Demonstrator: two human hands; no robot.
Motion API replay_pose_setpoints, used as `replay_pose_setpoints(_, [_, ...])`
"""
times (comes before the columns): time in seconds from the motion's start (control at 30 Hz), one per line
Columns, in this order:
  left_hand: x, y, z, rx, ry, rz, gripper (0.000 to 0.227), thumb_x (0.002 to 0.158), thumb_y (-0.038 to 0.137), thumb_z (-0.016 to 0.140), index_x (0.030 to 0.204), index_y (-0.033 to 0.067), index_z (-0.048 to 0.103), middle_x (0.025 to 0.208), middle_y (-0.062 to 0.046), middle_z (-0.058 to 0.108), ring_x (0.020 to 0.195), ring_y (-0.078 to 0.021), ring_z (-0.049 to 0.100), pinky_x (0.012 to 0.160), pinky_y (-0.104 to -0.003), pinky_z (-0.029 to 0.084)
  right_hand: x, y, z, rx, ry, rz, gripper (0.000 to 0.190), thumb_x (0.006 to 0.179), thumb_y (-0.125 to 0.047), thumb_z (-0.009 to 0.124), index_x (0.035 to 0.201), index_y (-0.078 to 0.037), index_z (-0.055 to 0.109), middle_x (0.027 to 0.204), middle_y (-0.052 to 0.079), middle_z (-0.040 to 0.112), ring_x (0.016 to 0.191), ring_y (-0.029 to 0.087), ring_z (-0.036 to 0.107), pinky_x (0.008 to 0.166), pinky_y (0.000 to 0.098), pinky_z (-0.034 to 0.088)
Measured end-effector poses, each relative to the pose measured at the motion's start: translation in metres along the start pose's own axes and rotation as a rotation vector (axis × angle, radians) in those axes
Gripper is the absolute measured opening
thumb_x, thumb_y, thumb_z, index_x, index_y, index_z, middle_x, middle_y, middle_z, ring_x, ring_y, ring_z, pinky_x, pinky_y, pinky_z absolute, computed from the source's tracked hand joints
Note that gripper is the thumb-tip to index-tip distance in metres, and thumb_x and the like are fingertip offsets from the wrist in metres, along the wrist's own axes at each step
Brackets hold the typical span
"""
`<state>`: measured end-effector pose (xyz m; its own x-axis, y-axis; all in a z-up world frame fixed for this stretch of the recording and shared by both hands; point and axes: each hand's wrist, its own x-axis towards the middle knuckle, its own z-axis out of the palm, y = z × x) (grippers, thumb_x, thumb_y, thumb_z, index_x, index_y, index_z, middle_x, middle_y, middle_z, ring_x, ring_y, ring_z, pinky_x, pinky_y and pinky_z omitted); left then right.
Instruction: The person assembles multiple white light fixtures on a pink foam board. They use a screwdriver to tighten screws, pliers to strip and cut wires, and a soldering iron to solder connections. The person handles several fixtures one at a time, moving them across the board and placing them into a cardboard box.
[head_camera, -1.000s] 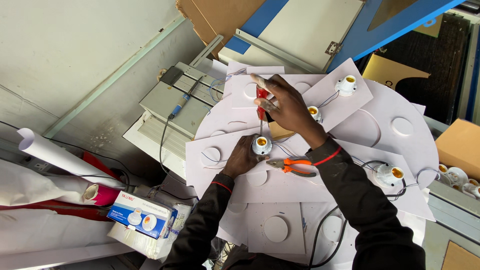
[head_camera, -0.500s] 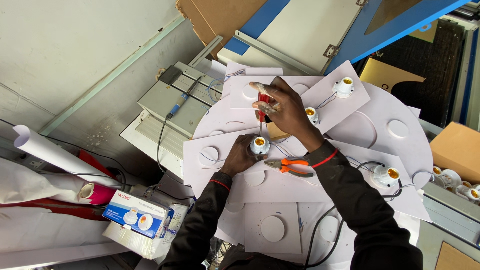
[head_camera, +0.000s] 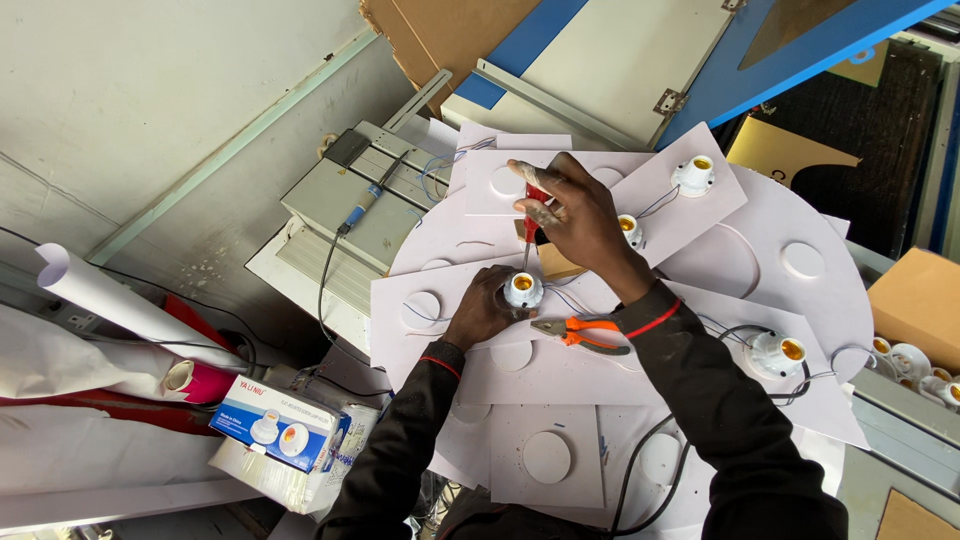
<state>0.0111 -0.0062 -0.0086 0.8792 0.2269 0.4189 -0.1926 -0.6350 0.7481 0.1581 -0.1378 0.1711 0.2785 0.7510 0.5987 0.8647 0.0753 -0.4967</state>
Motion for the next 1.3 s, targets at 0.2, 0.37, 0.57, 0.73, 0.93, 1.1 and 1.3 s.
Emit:
replay_pose_setpoints(0.2, [-0.001, -0.001, 0.001, 0.023, 0.021, 0.015, 0.071, 0.067, 0.044, 0.095, 0.120, 0.0044, 0.068, 0.111, -0.016, 0.069, 0.104, -0.0387, 0.067, 0.097, -0.045, 0.050, 0.009, -0.018, -0.020, 0.129, -0.066, 0.003, 0.035, 0.096, -0.003, 0.072, 0.131, -0.001, 0.068, 0.098, 0.018, 0.063, 0.094, 0.038, 0.068, 0.078, 0.0446, 0.058])
replay_pose_setpoints(0.37, [-0.001, 0.005, -0.002, 0.015, 0.016, 0.025, 0.070, 0.068, 0.042, 0.095, 0.120, 0.0034, 0.067, 0.112, -0.017, 0.069, 0.104, -0.0403, 0.066, 0.097, -0.046, 0.050, 0.009, -0.041, -0.033, 0.080, -0.085, -0.002, 0.040, 0.099, -0.008, 0.067, 0.138, -0.003, 0.062, 0.107, 0.020, 0.062, 0.098, 0.043, 0.065, 0.083, 0.0547, 0.052])
replay_pose_setpoints(0.57, [-0.002, -0.007, 0.002, 0.016, 0.013, 0.046, 0.073, 0.069, 0.046, 0.093, 0.122, 0.0041, 0.066, 0.113, -0.016, 0.069, 0.105, -0.0393, 0.066, 0.098, -0.045, 0.049, 0.006, -0.021, -0.020, 0.066, -0.049, -0.066, 0.034, 0.098, -0.009, 0.072, 0.130, 0.000, 0.066, 0.101, 0.018, 0.060, 0.098, 0.043, 0.065, 0.088, 0.0495, 0.052])
replay_pose_setpoints(0.73, [-0.004, -0.005, 0.002, 0.027, 0.025, 0.063, 0.075, 0.070, 0.050, 0.091, 0.123, 0.0041, 0.065, 0.114, -0.016, 0.069, 0.105, -0.0387, 0.067, 0.098, -0.045, 0.049, 0.003, -0.018, -0.014, 0.261, -0.112, -0.024, 0.029, 0.097, -0.001, 0.069, 0.125, 0.007, 0.064, 0.099, 0.023, 0.062, 0.099, 0.043, 0.066, 0.090, 0.0537, 0.050])
replay_pose_setpoints(0.93, [-0.004, -0.001, -0.002, 0.027, 0.008, 0.077, 0.072, 0.070, 0.047, 0.091, 0.121, 0.0038, 0.065, 0.112, -0.016, 0.069, 0.104, -0.0386, 0.067, 0.097, -0.044, 0.048, 0.009, -0.020, -0.016, 0.170, -0.146, -0.068, 0.037, 0.104, -0.007, 0.061, 0.139, 0.002, 0.058, 0.106, 0.024, 0.062, 0.100, 0.049, 0.065, 0.087, 0.0543, 0.052])
replay_pose_setpoints(1.1, [-0.002, 0.004, -0.005, 0.045, -0.001, 0.052, 0.073, 0.070, 0.045, 0.092, 0.122, 0.0024, 0.064, 0.113, -0.017, 0.069, 0.104, -0.0384, 0.066, 0.097, -0.044, 0.048, 0.009, -0.017, -0.014, 0.085, -0.096, -0.088, 0.043, 0.096, -0.013, 0.077, 0.135, -0.002, 0.065, 0.106, 0.018, 0.061, 0.101, 0.044, 0.066, 0.087, 0.0504, 0.053])
replay_pose_setpoints(1.3, [-0.001, 0.004, -0.001, 0.054, 0.000, 0.047, 0.073, 0.072, 0.042, 0.091, 0.124, 0.0009, 0.063, 0.114, -0.018, 0.067, 0.106, -0.0399, 0.065, 0.096, -0.046, 0.048, 0.008, -0.007, -0.009, -0.056, -0.037, -0.074, 0.041, 0.098, -0.025, 0.077, 0.134, -0.010, 0.067, 0.100, 0.010, 0.062, 0.085, 0.031, 0.069, 0.076, 0.0453, 0.055])
